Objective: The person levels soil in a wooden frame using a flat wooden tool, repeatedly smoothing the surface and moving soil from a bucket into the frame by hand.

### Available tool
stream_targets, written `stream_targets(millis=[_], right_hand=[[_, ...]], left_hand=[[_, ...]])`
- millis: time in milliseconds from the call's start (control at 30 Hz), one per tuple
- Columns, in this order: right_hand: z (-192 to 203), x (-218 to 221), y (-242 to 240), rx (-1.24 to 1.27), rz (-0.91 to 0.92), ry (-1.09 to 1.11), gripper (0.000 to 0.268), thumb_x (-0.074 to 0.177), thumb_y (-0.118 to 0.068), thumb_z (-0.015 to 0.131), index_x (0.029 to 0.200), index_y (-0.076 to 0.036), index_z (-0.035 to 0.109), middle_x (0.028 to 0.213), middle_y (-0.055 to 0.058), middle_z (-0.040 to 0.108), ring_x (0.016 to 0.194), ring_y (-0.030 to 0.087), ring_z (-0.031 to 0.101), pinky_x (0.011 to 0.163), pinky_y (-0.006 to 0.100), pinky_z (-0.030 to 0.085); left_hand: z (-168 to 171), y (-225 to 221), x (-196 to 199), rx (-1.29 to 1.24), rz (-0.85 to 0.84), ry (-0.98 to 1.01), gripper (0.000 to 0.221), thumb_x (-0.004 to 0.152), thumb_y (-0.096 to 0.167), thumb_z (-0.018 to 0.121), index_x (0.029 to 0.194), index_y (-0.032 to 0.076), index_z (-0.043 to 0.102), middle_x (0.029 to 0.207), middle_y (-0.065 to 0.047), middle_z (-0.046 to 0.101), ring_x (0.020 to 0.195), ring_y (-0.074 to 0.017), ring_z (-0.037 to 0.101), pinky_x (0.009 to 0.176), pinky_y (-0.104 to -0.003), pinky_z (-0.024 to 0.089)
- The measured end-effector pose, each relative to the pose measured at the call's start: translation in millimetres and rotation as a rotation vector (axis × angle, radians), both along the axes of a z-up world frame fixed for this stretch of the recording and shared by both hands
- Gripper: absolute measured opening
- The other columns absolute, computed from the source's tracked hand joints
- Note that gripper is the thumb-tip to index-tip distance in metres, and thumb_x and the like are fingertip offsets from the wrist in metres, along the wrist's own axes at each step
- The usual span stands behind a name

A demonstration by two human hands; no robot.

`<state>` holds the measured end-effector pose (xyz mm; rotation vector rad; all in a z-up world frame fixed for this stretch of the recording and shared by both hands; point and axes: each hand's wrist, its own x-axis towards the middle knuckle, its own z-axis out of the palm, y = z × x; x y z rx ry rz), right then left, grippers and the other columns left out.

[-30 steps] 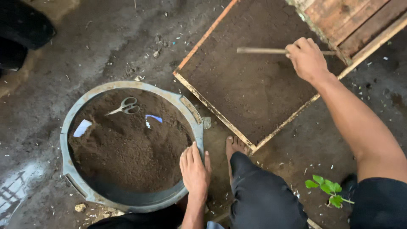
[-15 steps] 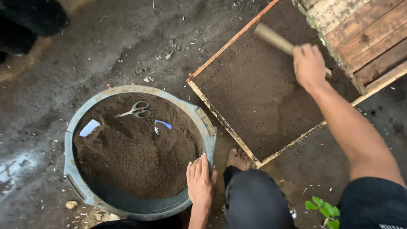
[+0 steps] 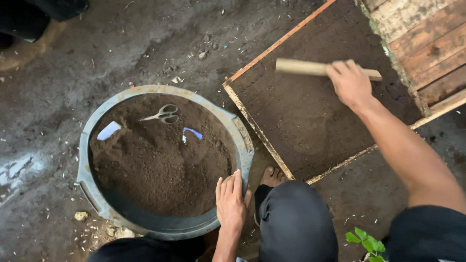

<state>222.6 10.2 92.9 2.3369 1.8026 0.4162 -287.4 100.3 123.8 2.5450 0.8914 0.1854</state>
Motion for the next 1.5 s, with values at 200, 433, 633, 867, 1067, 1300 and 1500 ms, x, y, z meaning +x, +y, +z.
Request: stream_targets(millis=[200,433,633,867,1067,1300,1500], right_hand=[[0.4,23.0,25.1,0.131,0.086,-0.01,0.032,0.106,-0.015,0.064,0.137,-0.013,0.069,0.125,0.011,0.068,0.1,0.037,0.058,0.068,0.05,0.053],[-20.7,-17.4,109.6,0.091,0.257,0.157,0.028,0.099,-0.011,0.069,0.127,-0.011,0.065,0.117,0.01,0.062,0.095,0.035,0.053,0.078,0.047,0.049],[0.0,-20.3,55.4,-0.254,0.472,0.001,0.029,0.093,-0.023,0.058,0.121,-0.024,0.059,0.122,-0.006,0.064,0.117,0.02,0.058,0.104,0.034,0.048],[-13.5,-53.0,124.6,0.039,0.363,0.035,0.027,0.091,-0.019,0.068,0.117,-0.017,0.065,0.11,0.003,0.066,0.1,0.027,0.059,0.081,0.039,0.052],[-18.6,-64.2,47.7,-0.114,0.439,-0.006,0.018,0.101,-0.026,0.055,0.117,-0.028,0.062,0.115,-0.004,0.067,0.12,0.019,0.065,0.115,0.041,0.048],[17.0,-37.6,-15.0,-0.545,0.465,-0.1,0.032,0.102,-0.029,0.049,0.133,-0.035,0.048,0.133,-0.009,0.063,0.134,0.015,0.057,0.127,0.043,0.037],[-16.7,-28.8,43.0,-0.146,0.246,0.051,0.018,0.11,-0.025,0.052,0.123,-0.026,0.064,0.121,-0.001,0.066,0.125,0.023,0.063,0.115,0.045,0.046]], left_hand=[[5.7,1.5,1.7,0.004,0.004,-0.042,0.065,0.086,0.027,0.072,0.144,0.004,0.054,0.128,-0.011,0.066,0.124,-0.0265,0.058,0.12,-0.048,0.033],[12.9,3.5,1.8,-0.011,0.022,-0.041,0.064,0.085,0.029,0.07,0.142,0.005,0.056,0.13,-0.009,0.067,0.124,-0.0251,0.058,0.12,-0.048,0.032],[19.2,5.7,4.2,-0.024,0.037,-0.066,0.057,0.089,0.026,0.067,0.14,0.003,0.057,0.129,-0.008,0.066,0.123,-0.025,0.059,0.119,-0.05,0.033],[17.4,2.6,2.8,-0.026,0.013,-0.044,0.062,0.087,0.029,0.066,0.143,0.004,0.056,0.129,-0.011,0.066,0.124,-0.026,0.058,0.12,-0.05,0.032],[6.6,2.0,4.5,0.099,0.04,-0.15,0.053,0.087,0.027,0.069,0.135,0.005,0.065,0.115,-0.011,0.069,0.114,-0.0258,0.066,0.114,-0.049,0.042],[1.8,-1.6,1.1,0.132,0.055,-0.142,0.052,0.086,0.027,0.071,0.133,0.006,0.066,0.116,-0.01,0.07,0.114,-0.0249,0.067,0.115,-0.048,0.042],[1.8,-1.9,1.0,0.094,0.05,-0.064,0.059,0.083,0.028,0.072,0.138,0.008,0.063,0.116,-0.008,0.069,0.116,-0.0235,0.066,0.116,-0.049,0.041]])
